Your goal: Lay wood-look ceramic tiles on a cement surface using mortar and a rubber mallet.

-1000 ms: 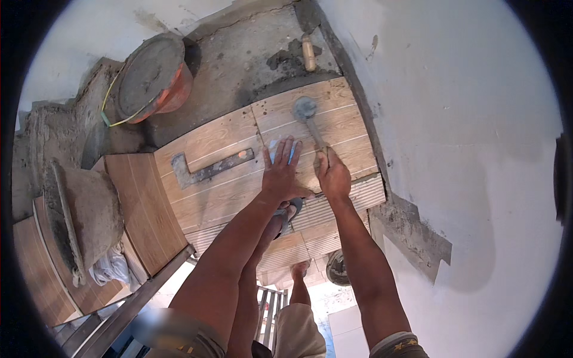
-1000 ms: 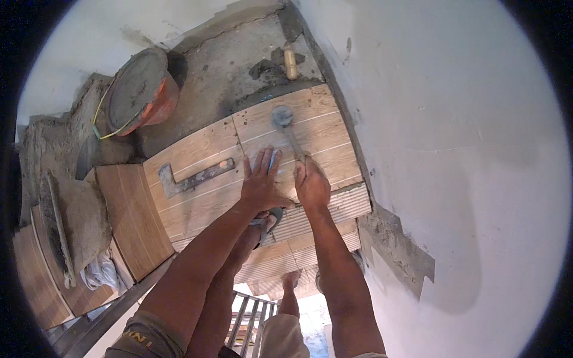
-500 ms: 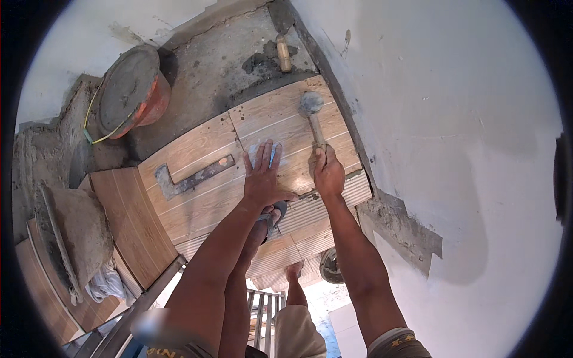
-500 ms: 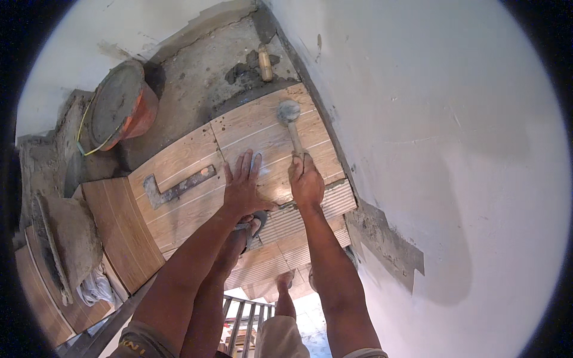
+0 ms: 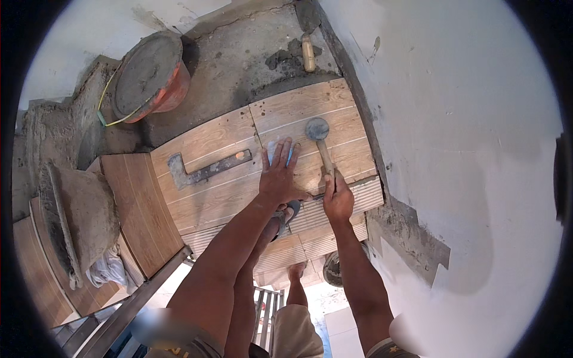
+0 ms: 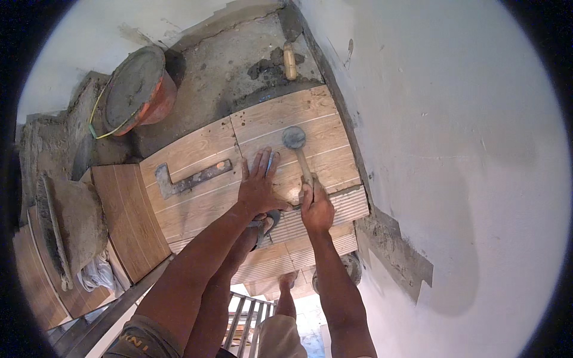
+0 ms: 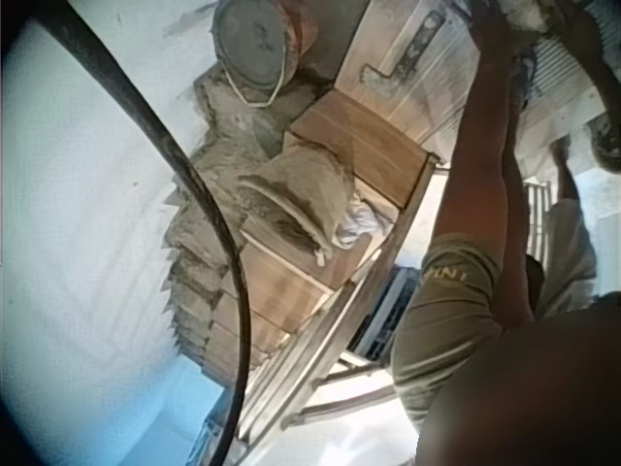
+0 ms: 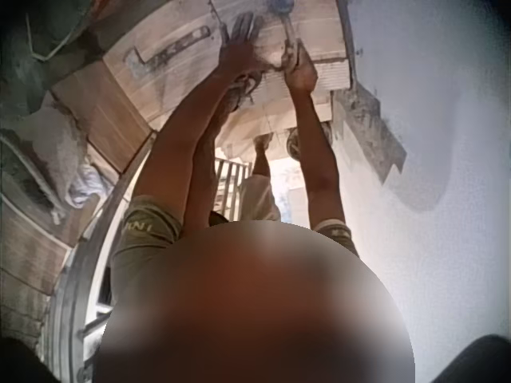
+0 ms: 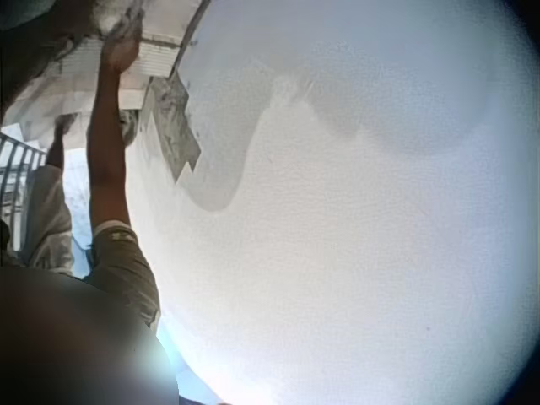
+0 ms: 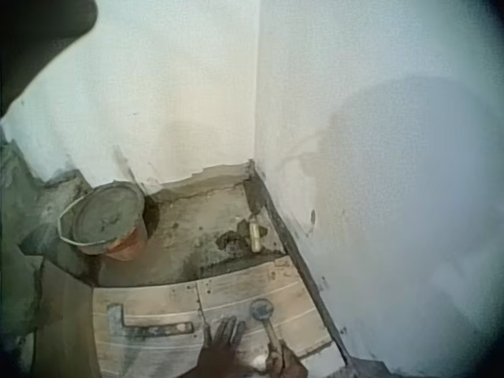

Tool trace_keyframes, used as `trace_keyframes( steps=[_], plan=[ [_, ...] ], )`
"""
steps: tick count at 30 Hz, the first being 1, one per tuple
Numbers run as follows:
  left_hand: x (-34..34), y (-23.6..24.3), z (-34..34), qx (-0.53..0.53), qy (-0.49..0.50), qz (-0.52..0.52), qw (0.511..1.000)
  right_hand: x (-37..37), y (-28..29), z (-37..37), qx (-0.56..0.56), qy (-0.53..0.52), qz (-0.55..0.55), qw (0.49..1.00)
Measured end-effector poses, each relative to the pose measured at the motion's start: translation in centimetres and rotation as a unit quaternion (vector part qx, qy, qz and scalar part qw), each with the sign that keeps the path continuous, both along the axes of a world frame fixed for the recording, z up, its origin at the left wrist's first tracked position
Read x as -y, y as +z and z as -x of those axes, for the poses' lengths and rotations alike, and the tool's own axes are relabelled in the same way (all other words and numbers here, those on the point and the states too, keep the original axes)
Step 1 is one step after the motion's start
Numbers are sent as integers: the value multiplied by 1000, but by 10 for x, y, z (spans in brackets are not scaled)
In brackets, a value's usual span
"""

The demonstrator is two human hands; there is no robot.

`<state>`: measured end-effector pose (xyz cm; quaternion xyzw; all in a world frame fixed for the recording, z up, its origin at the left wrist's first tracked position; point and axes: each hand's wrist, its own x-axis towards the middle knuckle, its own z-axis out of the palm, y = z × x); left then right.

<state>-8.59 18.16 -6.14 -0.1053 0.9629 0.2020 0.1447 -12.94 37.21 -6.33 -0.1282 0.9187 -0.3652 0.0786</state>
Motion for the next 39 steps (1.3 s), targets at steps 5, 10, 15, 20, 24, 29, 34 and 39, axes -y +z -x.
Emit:
trace_keyframes(
  steps=[5, 10, 15, 20, 24, 29, 34, 39],
  plan=[
    [-3, 1, 2, 7, -4, 1, 1000, -13, -7, -22, -7, -29, 45, 999],
    [-1, -3, -2, -17, -5, 21, 1000, -24, -13, -39, 4, -51, 64, 997],
    [-3, -7, 3, -43, -9, 17, 999, -31, -10, -46, 4, -69, 34, 997],
    [-5, -1, 4, -29, -8, 43, 999, -32, -5, -52, 28, -84, 35, 995],
    [-4, 0, 2, -7, -43, 56, 997, -42, 11, -66, -9, -80, 106, 991],
    [22, 0, 0, -35, -88, 33, 995, -49, 26, -84, 1, -105, 136, 985],
    [19, 7, 3, -46, -101, 55, 992, -62, -4, -97, -14, -96, 28, 995],
    [18, 4, -1, -85, -106, 52, 989, -62, 5, -93, 8, -99, 22, 995]
  ],
)
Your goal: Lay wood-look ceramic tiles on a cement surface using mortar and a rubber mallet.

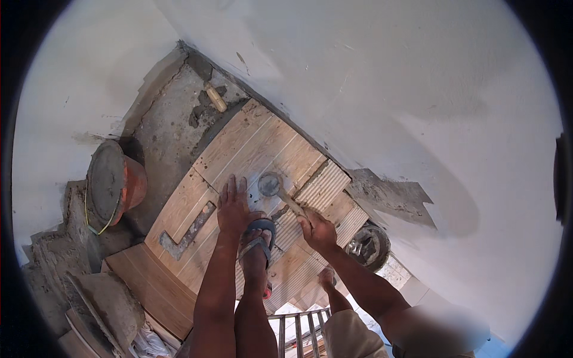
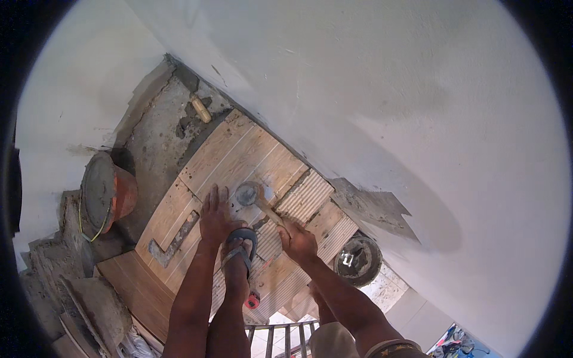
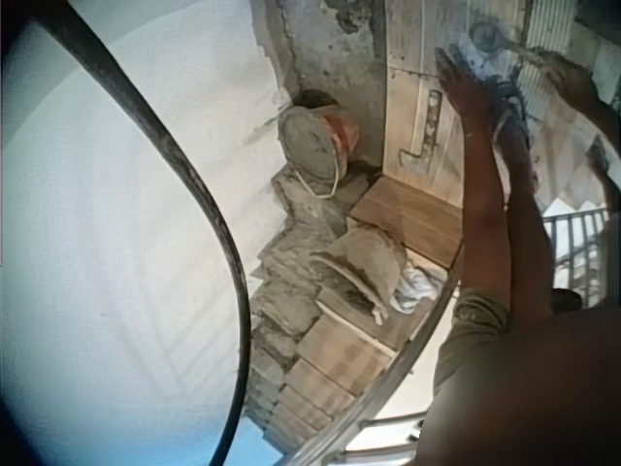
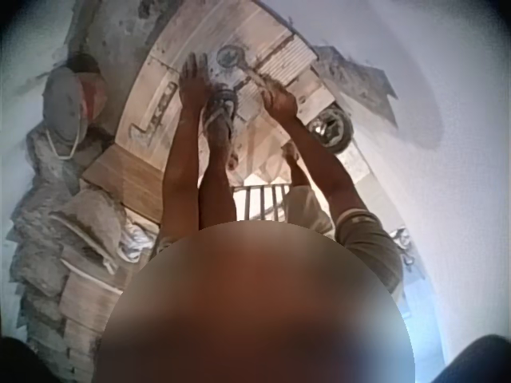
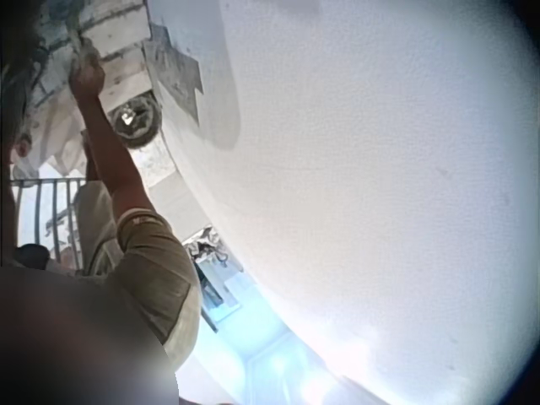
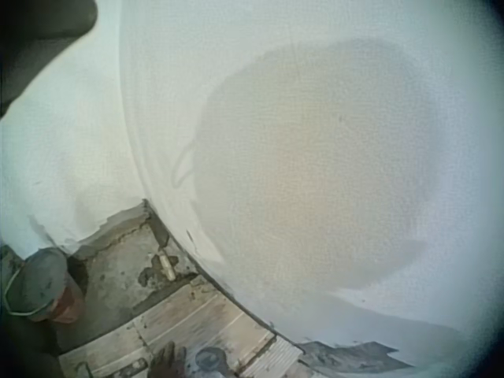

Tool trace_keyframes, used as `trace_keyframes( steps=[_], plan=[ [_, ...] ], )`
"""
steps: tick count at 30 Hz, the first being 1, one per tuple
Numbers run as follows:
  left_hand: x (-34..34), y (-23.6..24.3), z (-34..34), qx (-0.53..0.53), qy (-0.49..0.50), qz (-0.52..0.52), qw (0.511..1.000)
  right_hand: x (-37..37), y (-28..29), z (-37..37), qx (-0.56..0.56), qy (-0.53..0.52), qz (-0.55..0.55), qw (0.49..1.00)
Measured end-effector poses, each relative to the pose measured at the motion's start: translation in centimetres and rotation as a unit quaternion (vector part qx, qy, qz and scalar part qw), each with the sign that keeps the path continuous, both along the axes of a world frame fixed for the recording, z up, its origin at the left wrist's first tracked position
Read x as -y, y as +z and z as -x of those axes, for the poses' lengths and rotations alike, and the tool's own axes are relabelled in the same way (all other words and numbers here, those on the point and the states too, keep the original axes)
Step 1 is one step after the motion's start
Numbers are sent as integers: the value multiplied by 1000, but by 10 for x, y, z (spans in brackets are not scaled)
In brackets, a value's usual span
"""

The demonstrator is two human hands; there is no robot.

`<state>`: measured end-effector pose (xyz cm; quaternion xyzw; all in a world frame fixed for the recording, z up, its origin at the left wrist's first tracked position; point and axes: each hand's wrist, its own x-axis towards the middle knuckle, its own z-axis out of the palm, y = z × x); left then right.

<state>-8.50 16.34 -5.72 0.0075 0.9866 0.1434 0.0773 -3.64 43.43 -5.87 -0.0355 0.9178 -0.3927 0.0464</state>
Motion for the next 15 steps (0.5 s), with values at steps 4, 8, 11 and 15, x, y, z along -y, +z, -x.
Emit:
trace_keyframes(
  steps=[4, 8, 11, 15],
  plan=[
    [21, -9, -8, -15, 17, -22, 1000, 24, 14, 8, 18, 17, 73, 997],
    [37, -2, -12, 37, 19, -76, 996, 24, 1, 8, 5, 74, 100, 992],
    [48, -3, -7, 56, 6, -87, 995, 19, -12, 20, -15, 85, 35, 996],
    [59, -4, -17, 50, 20, -107, 993, 33, -4, 14, 76, 36, 160, 984]
  ],
)
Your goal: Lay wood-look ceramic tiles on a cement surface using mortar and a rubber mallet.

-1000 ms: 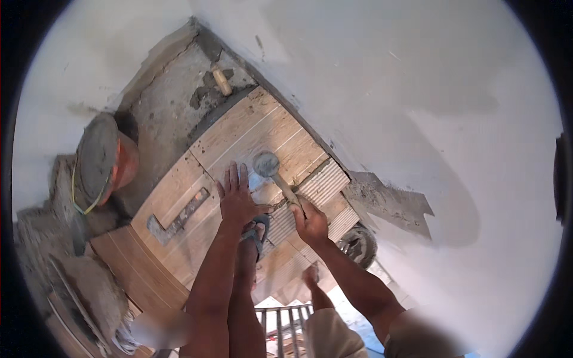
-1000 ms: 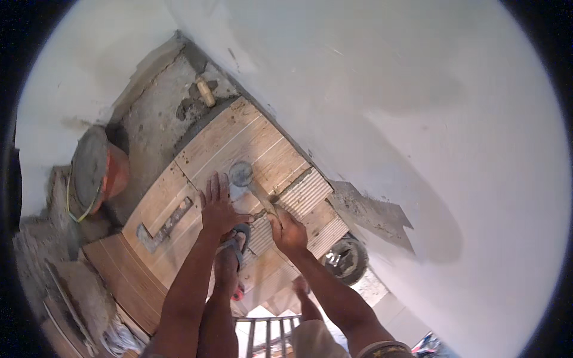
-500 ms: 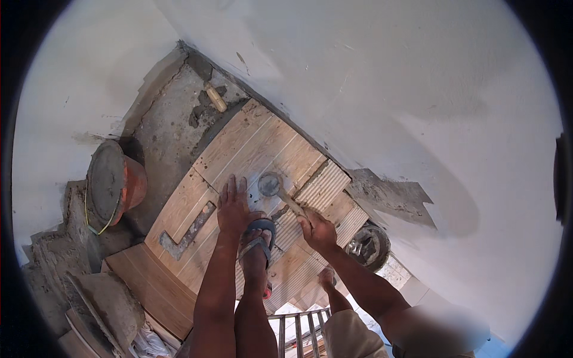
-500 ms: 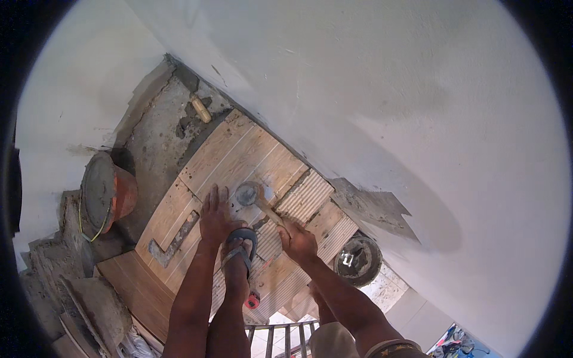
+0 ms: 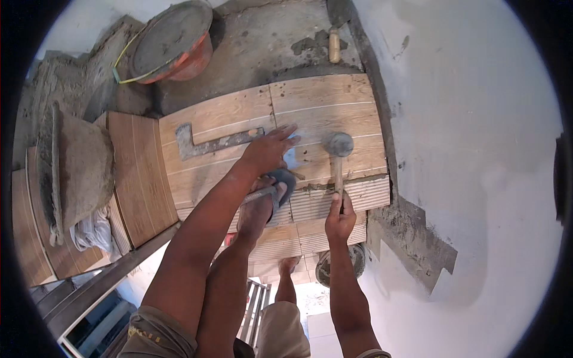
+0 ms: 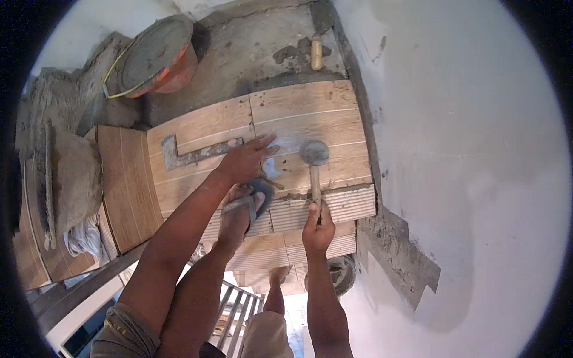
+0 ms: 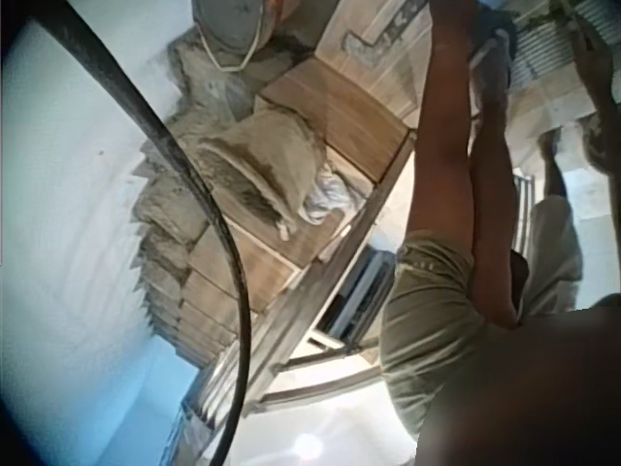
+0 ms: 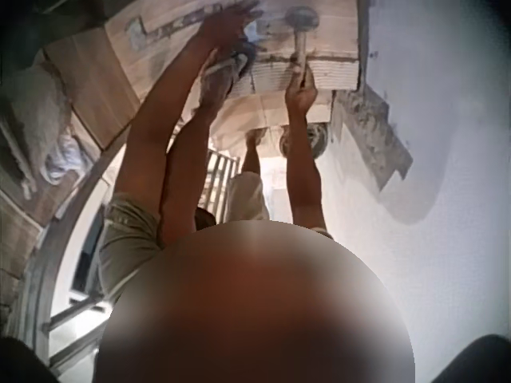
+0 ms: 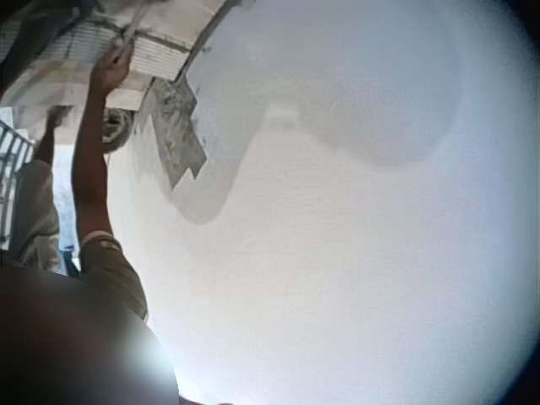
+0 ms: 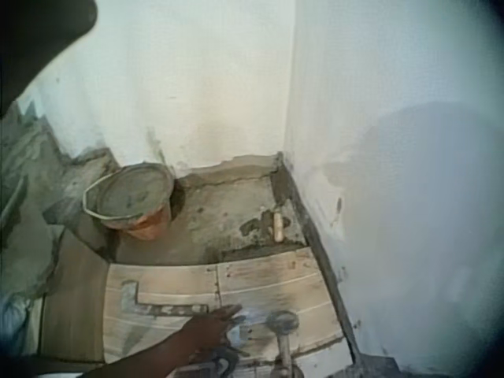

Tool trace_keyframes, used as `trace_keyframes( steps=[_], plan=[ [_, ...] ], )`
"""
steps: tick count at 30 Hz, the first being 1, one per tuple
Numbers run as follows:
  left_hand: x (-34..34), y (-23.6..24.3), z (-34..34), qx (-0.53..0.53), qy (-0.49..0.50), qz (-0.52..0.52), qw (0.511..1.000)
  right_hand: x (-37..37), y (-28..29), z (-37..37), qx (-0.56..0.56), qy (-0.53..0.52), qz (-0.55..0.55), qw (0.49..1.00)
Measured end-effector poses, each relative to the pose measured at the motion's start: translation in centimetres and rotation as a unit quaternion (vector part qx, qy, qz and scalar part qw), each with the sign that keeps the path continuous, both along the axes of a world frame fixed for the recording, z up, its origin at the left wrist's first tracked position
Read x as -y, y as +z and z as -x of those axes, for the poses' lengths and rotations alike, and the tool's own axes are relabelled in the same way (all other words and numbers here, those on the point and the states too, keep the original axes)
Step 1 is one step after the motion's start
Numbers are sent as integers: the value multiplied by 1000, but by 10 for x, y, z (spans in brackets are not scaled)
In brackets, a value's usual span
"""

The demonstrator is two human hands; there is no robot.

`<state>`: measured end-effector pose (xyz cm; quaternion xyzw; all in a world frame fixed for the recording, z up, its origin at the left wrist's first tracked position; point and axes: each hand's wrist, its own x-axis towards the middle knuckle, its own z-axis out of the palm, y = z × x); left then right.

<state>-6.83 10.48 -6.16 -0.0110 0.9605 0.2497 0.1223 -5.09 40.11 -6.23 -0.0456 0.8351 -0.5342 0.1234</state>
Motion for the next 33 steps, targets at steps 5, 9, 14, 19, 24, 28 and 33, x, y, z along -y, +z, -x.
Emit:
trace_keyframes(
  steps=[5, 9, 14, 19, 24, 28, 33],
  plan=[
    [-2, 2, -1, 6, 10, 2, 1000, 7, -5, -12, 25, -38, 48, 998],
    [-16, 8, -7, 3, 36, 34, 999, 10, 4, -15, 44, -32, 91, 994],
    [-24, 5, -6, 6, 33, 23, 999, 6, -5, -4, 40, -30, 129, 990],
    [-15, 1, -14, -16, 34, 24, 999, 21, 12, 31, 139, -118, 172, 968],
    [-21, 10, -6, 8, 40, 22, 999, 1, 0, 65, 133, -121, 49, 982],
    [-16, 4, -11, 3, 38, 26, 999, -16, -4, 45, -41, -37, -138, 989],
    [-12, 5, -8, 27, 34, 4, 999, -15, 21, 57, 95, -39, -71, 992]
  ],
)
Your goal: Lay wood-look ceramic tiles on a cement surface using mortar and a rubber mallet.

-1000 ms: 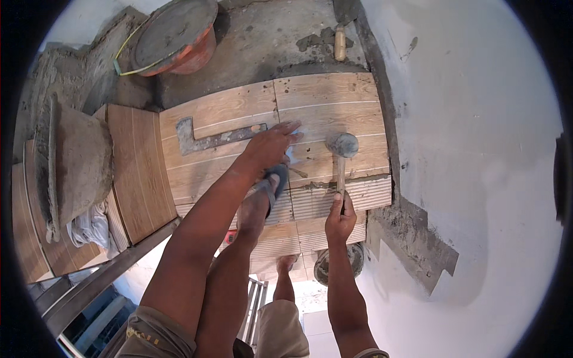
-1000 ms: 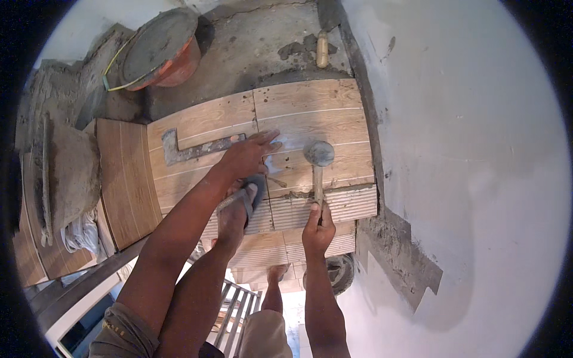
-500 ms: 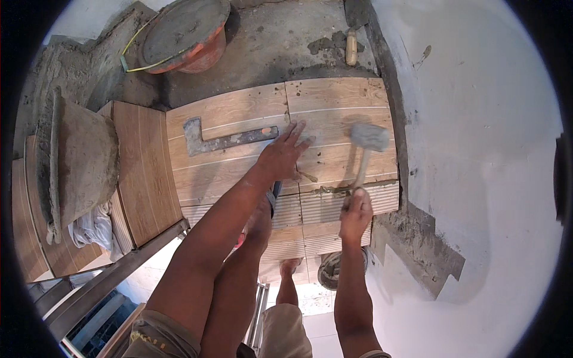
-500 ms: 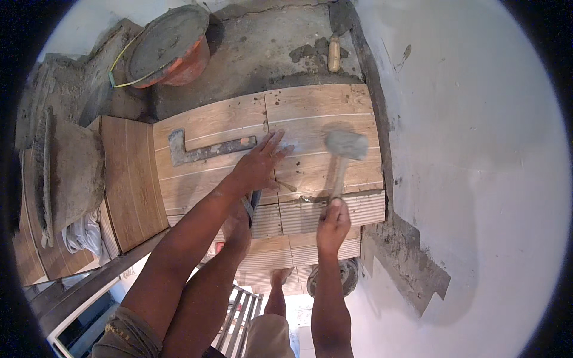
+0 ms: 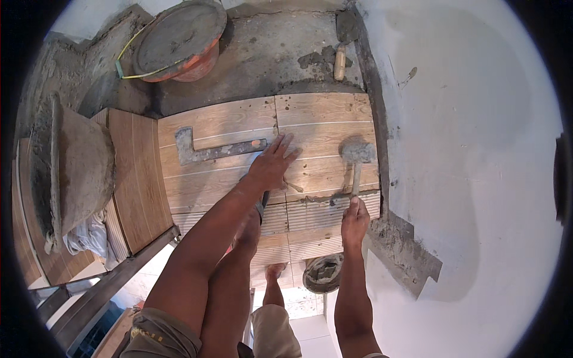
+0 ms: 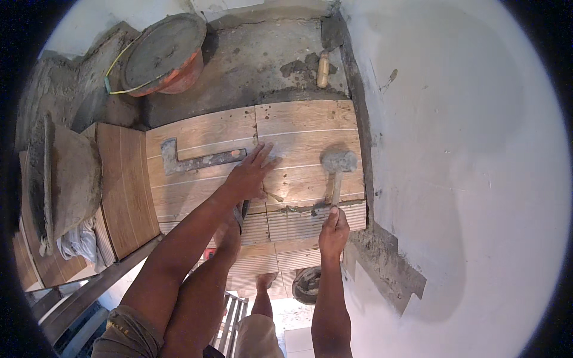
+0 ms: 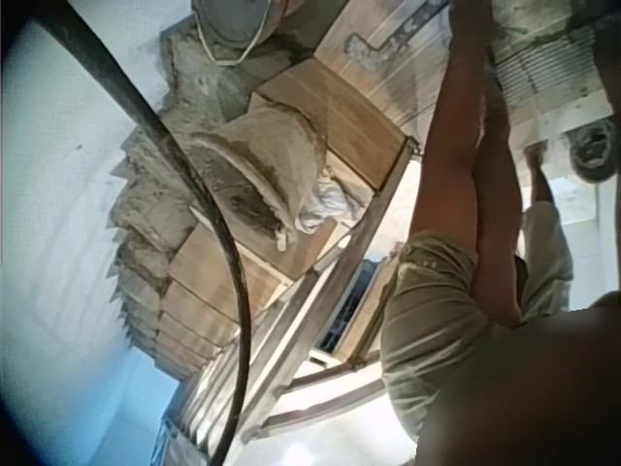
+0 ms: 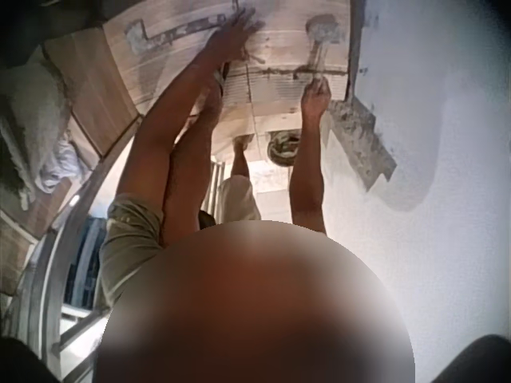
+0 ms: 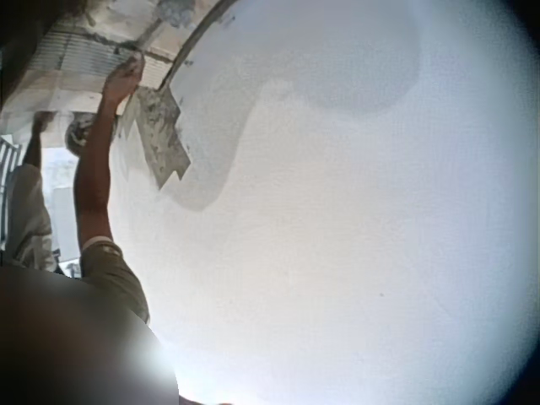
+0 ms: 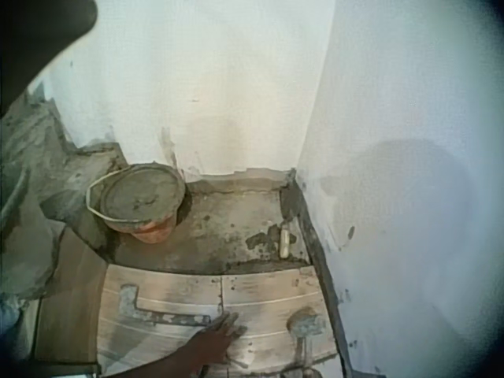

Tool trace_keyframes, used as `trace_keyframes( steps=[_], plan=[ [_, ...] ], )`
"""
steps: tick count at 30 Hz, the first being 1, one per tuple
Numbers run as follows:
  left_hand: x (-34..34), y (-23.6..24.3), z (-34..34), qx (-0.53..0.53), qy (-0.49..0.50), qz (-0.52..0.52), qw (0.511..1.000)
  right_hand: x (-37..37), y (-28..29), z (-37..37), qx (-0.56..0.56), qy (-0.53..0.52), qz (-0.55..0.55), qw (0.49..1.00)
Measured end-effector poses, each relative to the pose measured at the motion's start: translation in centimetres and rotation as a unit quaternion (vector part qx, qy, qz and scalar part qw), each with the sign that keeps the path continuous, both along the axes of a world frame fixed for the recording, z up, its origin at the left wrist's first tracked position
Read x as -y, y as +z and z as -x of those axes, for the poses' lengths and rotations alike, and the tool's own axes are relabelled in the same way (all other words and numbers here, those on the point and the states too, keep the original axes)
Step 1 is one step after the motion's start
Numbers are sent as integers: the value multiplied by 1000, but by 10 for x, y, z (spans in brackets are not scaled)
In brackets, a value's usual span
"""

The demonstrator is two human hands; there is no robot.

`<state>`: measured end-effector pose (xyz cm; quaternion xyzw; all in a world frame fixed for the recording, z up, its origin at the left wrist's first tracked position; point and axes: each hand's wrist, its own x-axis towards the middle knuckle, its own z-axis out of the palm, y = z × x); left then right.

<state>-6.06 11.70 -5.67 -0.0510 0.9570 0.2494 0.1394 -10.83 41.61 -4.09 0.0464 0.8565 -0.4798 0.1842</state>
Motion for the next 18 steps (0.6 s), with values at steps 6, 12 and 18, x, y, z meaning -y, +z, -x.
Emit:
trace_keyframes(
  steps=[6, 12, 18],
  plan=[
    [3, 10, 15, 8, 57, 63, 996, 54, 53, 38, -170, 53, -62, 982],
    [14, 1, 18, 44, 55, 90, 993, 76, 42, 89, -277, 155, -233, 919],
    [11, -4, 24, 28, 39, 71, 996, 51, 11, 99, -216, 154, -328, 907]
  ],
)
